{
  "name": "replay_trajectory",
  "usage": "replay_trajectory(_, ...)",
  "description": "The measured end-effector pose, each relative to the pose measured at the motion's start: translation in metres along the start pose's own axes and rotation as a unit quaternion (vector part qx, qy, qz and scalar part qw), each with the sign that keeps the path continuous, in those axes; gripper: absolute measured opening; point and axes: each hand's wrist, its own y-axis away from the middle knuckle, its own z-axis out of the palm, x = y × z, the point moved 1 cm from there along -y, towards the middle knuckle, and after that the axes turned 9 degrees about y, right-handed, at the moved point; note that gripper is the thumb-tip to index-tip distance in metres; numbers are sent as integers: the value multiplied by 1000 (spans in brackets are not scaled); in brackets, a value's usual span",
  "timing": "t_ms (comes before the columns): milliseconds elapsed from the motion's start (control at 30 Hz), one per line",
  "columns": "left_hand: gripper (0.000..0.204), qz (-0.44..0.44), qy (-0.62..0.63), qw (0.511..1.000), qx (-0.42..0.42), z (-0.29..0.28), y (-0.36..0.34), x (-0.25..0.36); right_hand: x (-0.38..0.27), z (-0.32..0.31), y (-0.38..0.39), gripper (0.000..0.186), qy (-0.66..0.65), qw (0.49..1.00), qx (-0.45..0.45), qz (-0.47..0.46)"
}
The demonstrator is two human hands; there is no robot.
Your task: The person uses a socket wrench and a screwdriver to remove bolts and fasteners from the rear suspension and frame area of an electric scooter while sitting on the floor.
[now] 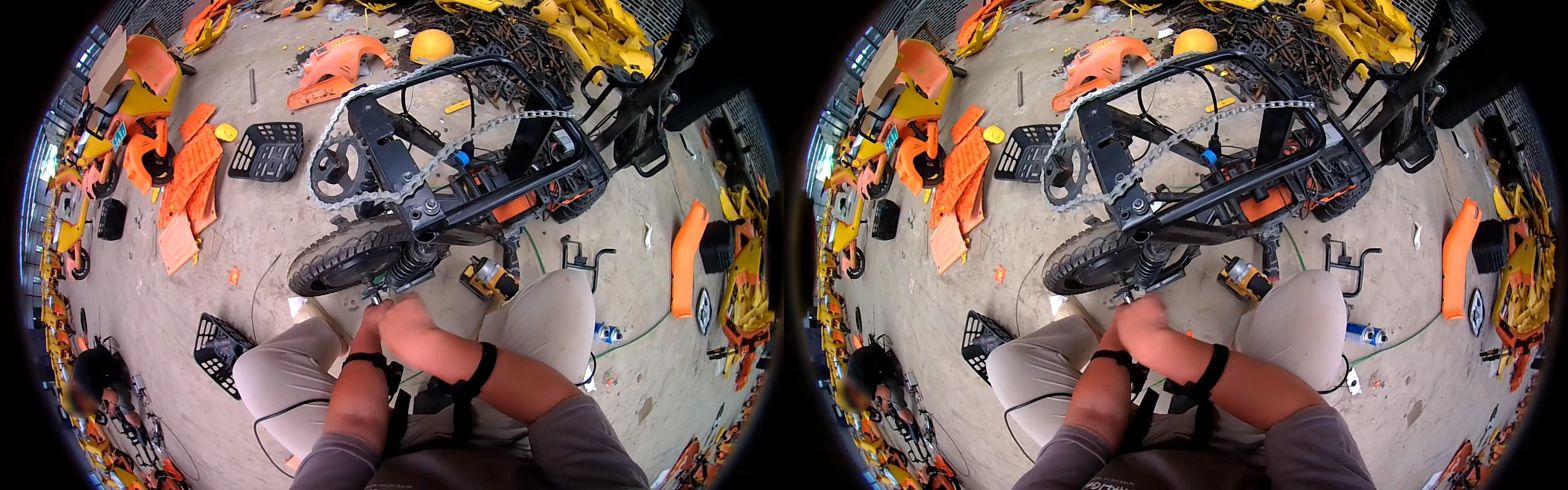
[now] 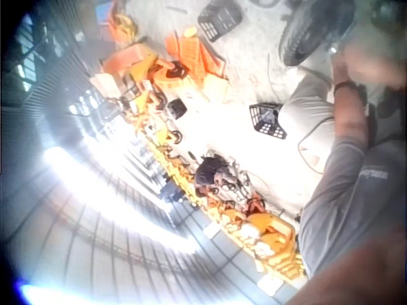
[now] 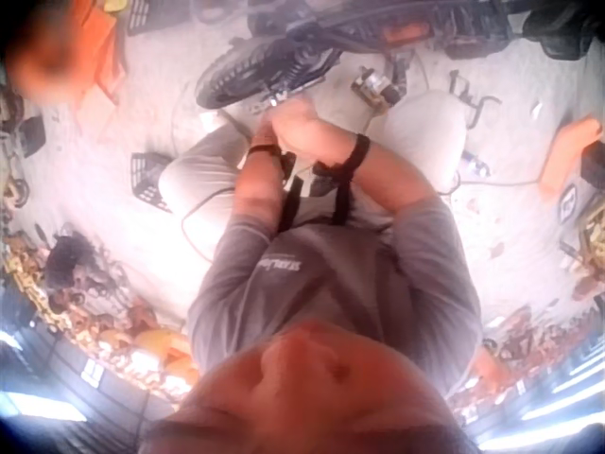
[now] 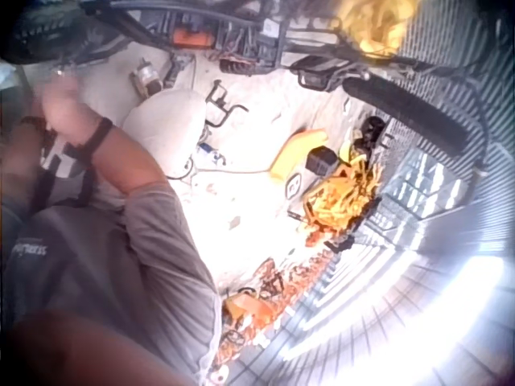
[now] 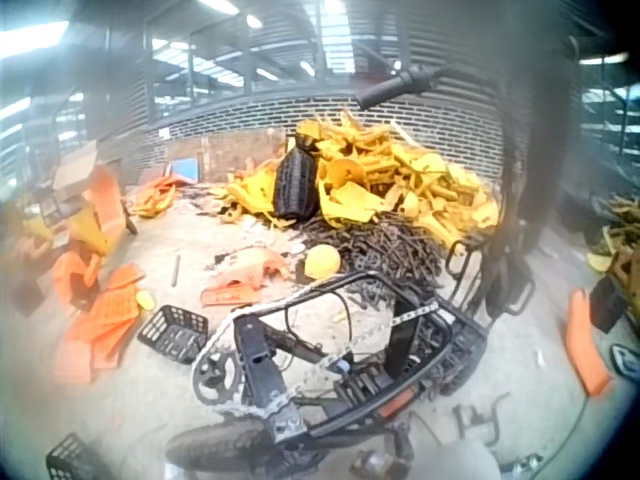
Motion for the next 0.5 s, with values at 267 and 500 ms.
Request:
replay_trajectory(267, 23, -53, 91, 994, -3, 8, 11, 10, 111, 134, -37, 21, -57, 976, -128, 169)
replay_trajectory(500, 22, -48, 66, 997, 4, 6, 17, 20, 99, 100, -31, 20, -32, 981, -136, 134)
